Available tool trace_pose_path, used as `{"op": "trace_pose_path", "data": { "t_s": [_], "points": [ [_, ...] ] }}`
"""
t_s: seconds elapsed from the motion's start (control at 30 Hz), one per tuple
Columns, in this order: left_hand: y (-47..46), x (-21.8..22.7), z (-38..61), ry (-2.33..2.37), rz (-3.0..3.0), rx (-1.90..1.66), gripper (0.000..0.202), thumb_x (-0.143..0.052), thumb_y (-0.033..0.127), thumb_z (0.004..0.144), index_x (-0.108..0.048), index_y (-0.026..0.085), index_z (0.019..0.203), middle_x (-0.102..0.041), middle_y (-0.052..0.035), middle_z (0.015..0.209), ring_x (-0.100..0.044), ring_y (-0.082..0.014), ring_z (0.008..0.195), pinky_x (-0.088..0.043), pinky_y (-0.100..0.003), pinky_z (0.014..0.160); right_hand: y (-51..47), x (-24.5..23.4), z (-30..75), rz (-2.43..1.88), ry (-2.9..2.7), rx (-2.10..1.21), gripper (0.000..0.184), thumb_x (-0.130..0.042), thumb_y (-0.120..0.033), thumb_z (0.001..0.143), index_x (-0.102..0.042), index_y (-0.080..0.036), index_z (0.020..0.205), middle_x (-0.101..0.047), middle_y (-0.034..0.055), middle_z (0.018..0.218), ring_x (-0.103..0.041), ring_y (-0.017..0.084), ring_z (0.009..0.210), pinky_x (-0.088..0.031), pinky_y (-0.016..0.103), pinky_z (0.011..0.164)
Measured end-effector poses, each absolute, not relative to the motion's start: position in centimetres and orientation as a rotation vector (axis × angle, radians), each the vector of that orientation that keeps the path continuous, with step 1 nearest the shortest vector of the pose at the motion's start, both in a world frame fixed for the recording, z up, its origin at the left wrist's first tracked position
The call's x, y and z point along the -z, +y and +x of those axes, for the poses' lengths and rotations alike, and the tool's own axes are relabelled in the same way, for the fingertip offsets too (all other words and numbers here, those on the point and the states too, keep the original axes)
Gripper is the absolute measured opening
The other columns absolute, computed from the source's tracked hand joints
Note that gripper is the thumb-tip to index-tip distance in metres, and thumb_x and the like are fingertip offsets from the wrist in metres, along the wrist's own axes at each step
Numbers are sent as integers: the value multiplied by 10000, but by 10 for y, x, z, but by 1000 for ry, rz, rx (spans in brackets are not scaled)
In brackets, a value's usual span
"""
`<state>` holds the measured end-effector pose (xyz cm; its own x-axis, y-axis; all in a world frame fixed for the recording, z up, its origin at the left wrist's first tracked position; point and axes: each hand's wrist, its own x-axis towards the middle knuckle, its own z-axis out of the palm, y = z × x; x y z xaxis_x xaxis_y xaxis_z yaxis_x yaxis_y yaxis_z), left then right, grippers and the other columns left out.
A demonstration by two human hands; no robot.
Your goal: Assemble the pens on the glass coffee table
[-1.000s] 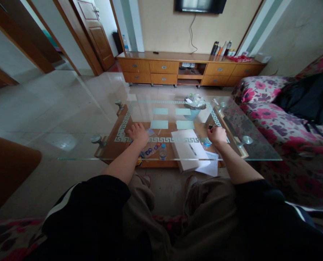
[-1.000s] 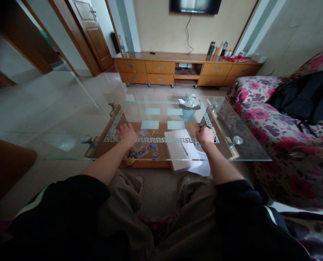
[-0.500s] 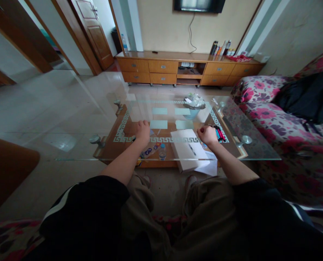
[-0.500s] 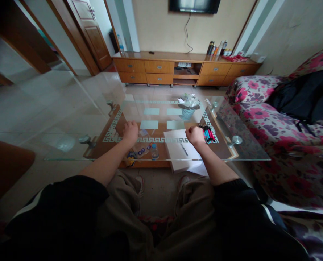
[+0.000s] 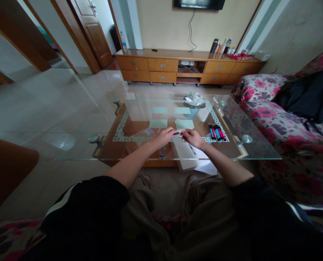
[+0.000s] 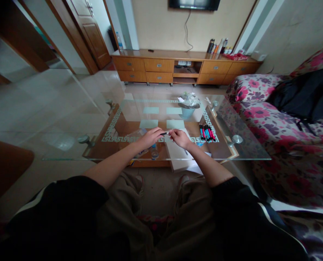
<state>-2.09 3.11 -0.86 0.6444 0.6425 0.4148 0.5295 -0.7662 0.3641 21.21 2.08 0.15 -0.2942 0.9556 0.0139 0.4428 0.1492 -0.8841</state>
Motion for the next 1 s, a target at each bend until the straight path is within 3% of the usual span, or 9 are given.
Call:
{"op": "trace_pose_path", "data": {
  "t_s": [0.2,0.43,0.6,0.8,1.0],
  "points": [
    [23,0,-25,1050,2739,-739,294,-459,290,1057,-650,247,1277,-649,-53,1088,-670,-167,1004,-538,-267,938,17,-7,204,-1283,-1639,-1346,549,-521,-686,930,-639,-174,773,-650,29,694,-514,114,557,-411,244,531],
    [16,-6,-26,1139,2767,-690,323,-473,330,1058,-655,301,1323,-668,-40,1077,-689,-155,940,-531,-235,850,13,-19,201,-1347,-1490,-1440,499,-552,-633,933,-635,-160,795,-658,37,690,-491,97,522,-342,231,475],
    [15,-8,-24,1155,2745,-684,314,-471,344,1058,-649,277,1308,-673,-47,1109,-694,-170,998,-537,-252,892,14,-15,202,-1315,-1557,-1411,420,-631,-561,892,-635,-162,764,-652,24,690,-501,90,535,-353,225,492],
    [14,-10,-25,1172,2730,-669,290,-482,349,1049,-643,250,1269,-671,-62,1153,-688,-187,1048,-541,-274,930,17,-7,205,-1274,-1608,-1394,451,-623,-593,879,-660,-162,755,-659,29,693,-511,98,539,-375,236,507],
    [16,-6,-27,1260,2705,-719,369,-583,304,995,-581,252,1360,-665,-84,1220,-674,-234,1083,-539,-343,957,22,-5,210,-1309,-1590,-1242,531,-579,-655,904,-624,-174,684,-635,35,650,-488,102,510,-365,246,494]
  ]
}}
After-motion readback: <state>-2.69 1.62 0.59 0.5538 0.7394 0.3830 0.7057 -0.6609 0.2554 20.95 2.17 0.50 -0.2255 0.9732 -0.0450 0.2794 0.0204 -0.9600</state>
